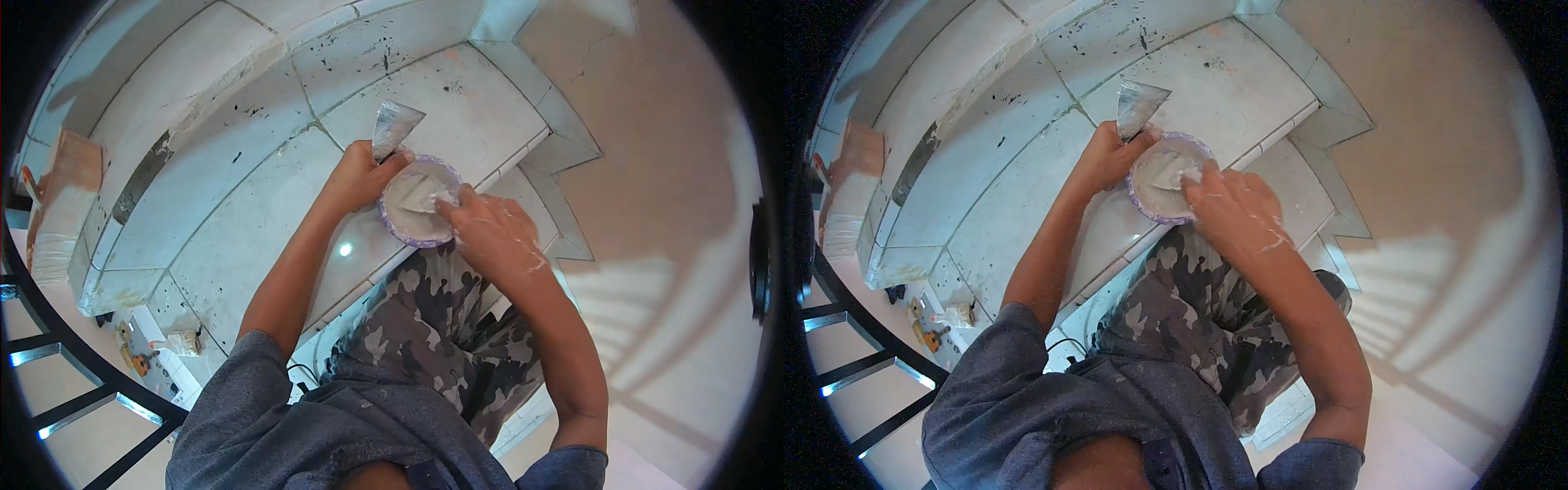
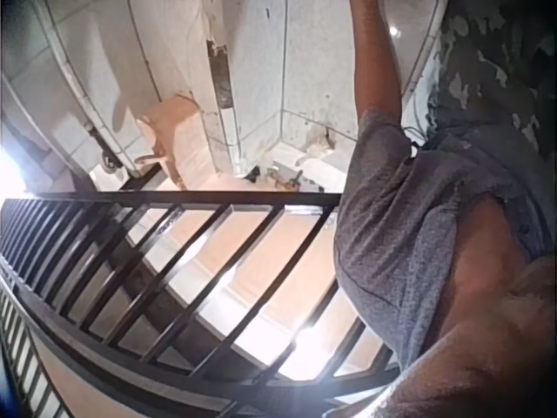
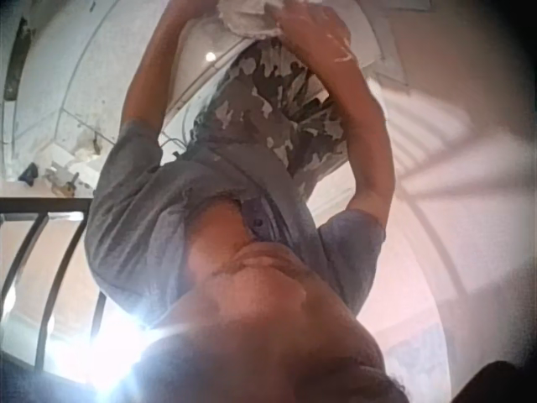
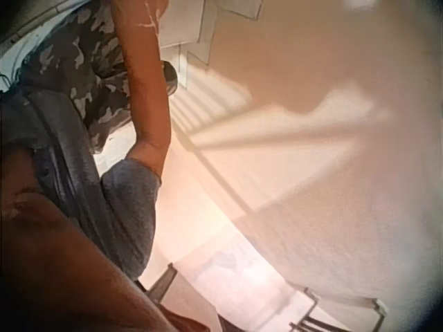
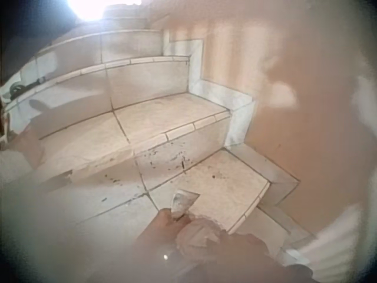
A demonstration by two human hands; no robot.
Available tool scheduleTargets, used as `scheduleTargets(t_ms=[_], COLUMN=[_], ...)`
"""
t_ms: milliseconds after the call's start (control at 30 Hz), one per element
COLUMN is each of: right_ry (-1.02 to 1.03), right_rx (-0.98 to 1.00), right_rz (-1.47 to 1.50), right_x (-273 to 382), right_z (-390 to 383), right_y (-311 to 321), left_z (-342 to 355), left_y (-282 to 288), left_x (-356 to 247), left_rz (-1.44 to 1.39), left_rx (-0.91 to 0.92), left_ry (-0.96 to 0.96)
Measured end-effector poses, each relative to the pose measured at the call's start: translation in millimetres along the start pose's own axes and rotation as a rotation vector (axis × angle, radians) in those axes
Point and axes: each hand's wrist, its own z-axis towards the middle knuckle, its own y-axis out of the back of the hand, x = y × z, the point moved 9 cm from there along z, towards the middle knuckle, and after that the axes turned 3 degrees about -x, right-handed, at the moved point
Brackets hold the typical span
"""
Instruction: The person applies white grout to the joints between white tiles on a spiral staircase using a small trowel and a plastic bag. They scoop grout from a small bowl, spread it into the gaps, and smooth the surface repeatedly.
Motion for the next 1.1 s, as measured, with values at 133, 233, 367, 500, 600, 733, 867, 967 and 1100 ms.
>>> scheduleTargets(t_ms=[133,233,367,500,600,733,867,967,1100], right_ry=[-0.053,-0.01,0.11,0.197,0.217,0.364,0.392,0.355,0.312], right_rx=[0.213,0.329,0.311,0.214,0.275,0.216,0.128,0.313,0.482], right_rz=[0.046,-0.002,-0.015,0.033,-0.014,-0.042,-0.02,-0.062,-0.104], right_x=[18.5,22.0,28.9,25.1,28.6,36.5,37.7,40.2,48.6], right_z=[7.6,1.9,6.4,16.7,21.1,23.4,23.2,21.2,15.0], right_y=[-21.8,-26.5,-2.0,0.7,-3.5,-6.7,-2.5,-16.5,-19.7], left_z=[3.9,0.2,9.1,6.9,3.7,6.6,6.4,4.8,5.1], left_y=[4.2,1.5,7.8,-0.4,2.5,-5.4,-5.2,-10.2,-10.1], left_x=[18.9,2.7,22.0,3.1,8.6,21.3,9.8,4.3,12.5], left_rz=[-0.036,-0.007,0.075,-0.036,0.031,-0.122,-0.1,-0.134,-0.117], left_rx=[0.006,0.089,0.116,0.181,0.222,0.252,0.279,0.313,0.342], left_ry=[0.004,0.087,0.052,-0.051,0.133,0.057,0.057,0.014,-0.016])
